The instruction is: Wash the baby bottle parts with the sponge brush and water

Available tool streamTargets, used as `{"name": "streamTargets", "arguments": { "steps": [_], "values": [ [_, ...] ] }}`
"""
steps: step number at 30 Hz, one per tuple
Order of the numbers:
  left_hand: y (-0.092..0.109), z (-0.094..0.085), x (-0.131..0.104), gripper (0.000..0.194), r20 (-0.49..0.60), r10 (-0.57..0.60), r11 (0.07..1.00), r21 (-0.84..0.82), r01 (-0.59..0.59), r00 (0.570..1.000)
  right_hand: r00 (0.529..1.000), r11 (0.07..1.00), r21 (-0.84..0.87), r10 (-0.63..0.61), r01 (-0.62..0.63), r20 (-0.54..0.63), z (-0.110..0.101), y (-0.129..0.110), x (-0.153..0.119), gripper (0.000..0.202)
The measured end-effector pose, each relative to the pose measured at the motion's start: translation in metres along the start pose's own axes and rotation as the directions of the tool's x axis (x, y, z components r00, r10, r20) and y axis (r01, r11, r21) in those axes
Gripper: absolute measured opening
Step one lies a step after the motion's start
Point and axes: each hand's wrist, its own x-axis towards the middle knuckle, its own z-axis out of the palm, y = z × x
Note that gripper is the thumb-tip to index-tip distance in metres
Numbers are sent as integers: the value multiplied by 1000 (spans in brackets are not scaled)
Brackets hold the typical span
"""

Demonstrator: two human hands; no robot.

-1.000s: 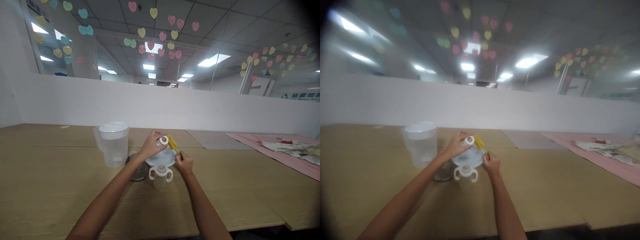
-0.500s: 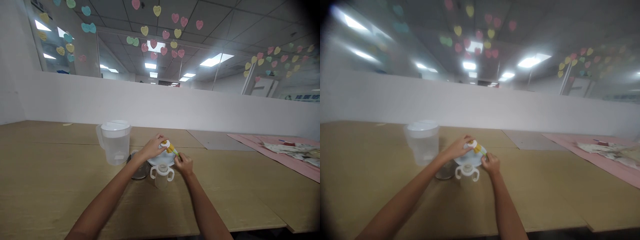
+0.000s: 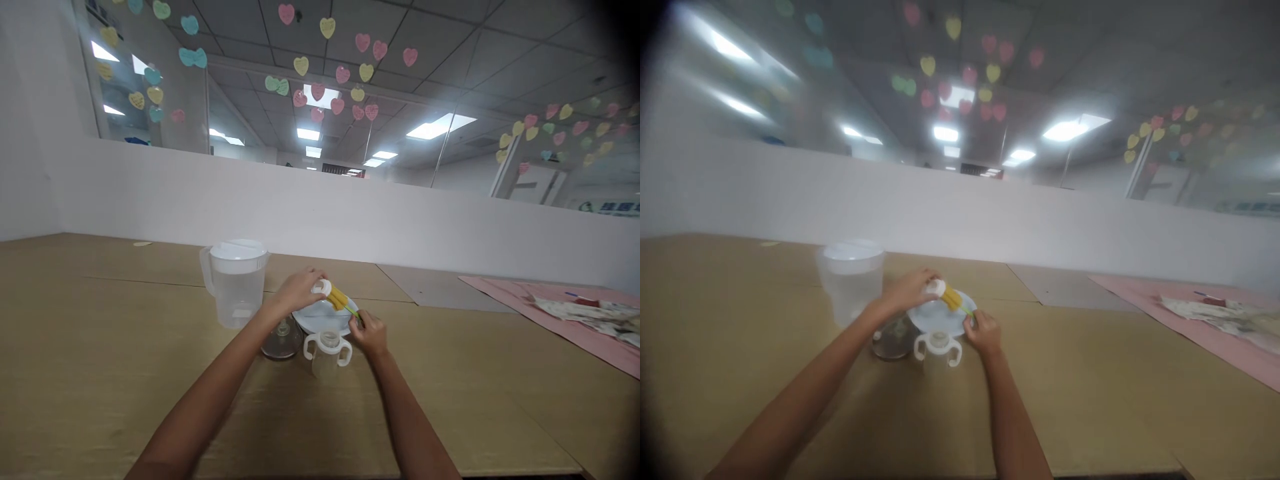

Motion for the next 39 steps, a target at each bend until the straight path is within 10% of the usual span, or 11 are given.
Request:
{"name": "streamTargets", "arguments": {
  "steps": [8,15,19,28,39],
  "values": [
    [-31,-38,-15,36,229,-335,927,254,276,914,991,991,-41,124,-126,-56,3,6,0,23],
    [-42,-26,-15,21,598,-570,812,304,499,564,994,993,-44,107,-108,-36,1,3,2,23],
    [-42,-11,-14,27,652,-584,794,331,510,484,994,993,-46,107,-109,-34,0,3,2,23],
    [-38,-5,-10,24,674,-614,764,377,524,410,991,990,-45,131,-132,-25,2,2,1,25],
    [-17,-20,-11,26,623,-590,801,372,469,513,994,993,-48,110,-111,-25,2,3,1,25]
  ]
}}
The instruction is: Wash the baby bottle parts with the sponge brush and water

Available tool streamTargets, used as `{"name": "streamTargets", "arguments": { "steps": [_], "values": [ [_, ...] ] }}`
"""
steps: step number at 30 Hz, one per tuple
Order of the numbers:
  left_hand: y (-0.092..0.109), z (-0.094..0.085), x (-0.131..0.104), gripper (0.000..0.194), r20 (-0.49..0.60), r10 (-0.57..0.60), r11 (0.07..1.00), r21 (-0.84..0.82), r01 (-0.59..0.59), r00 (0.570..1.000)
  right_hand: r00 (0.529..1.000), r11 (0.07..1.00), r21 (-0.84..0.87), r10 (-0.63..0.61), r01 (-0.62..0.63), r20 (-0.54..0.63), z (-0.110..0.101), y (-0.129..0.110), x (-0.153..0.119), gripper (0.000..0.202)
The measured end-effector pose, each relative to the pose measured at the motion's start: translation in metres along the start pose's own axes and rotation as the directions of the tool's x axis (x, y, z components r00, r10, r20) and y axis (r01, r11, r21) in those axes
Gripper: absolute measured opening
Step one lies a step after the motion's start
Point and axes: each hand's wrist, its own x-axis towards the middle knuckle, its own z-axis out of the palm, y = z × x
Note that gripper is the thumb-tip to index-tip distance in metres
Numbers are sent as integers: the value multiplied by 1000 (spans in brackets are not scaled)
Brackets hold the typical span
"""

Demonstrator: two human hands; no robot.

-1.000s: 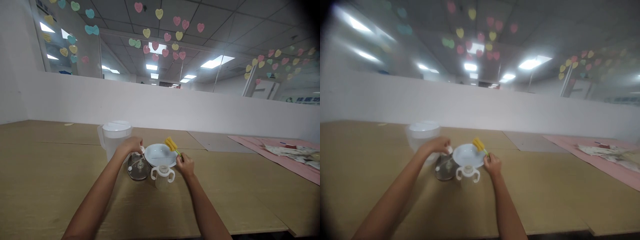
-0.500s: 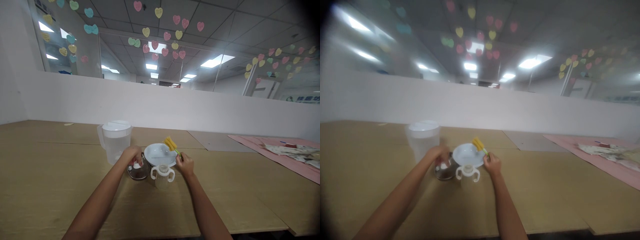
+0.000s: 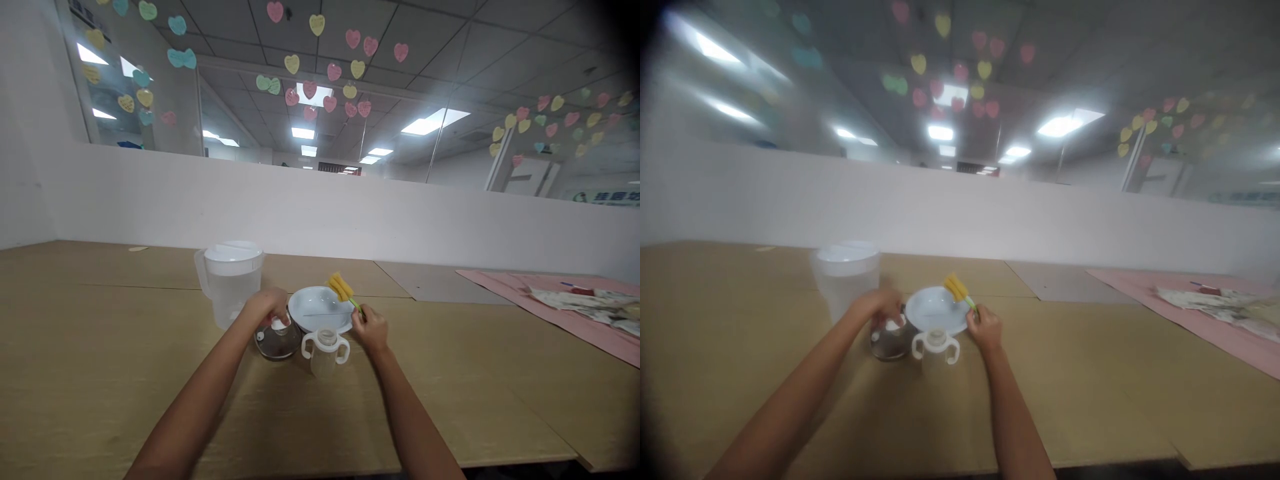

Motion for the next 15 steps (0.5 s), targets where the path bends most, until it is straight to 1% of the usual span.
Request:
{"name": "streamTargets", "arguments": {
  "steps": [7,11,15],
  "values": [
    [1,-3,-7,26,-24,36,999,5,-36,999,1000,1000,-7,2,-2,-8,0,0,1,25],
    [3,-4,-11,28,-64,57,998,2,-57,996,1000,1000,-6,6,-6,-8,0,-1,0,25],
    [6,-3,-14,26,-100,99,993,68,-93,990,1000,1000,-7,14,-14,6,0,-1,0,25]
  ]
}}
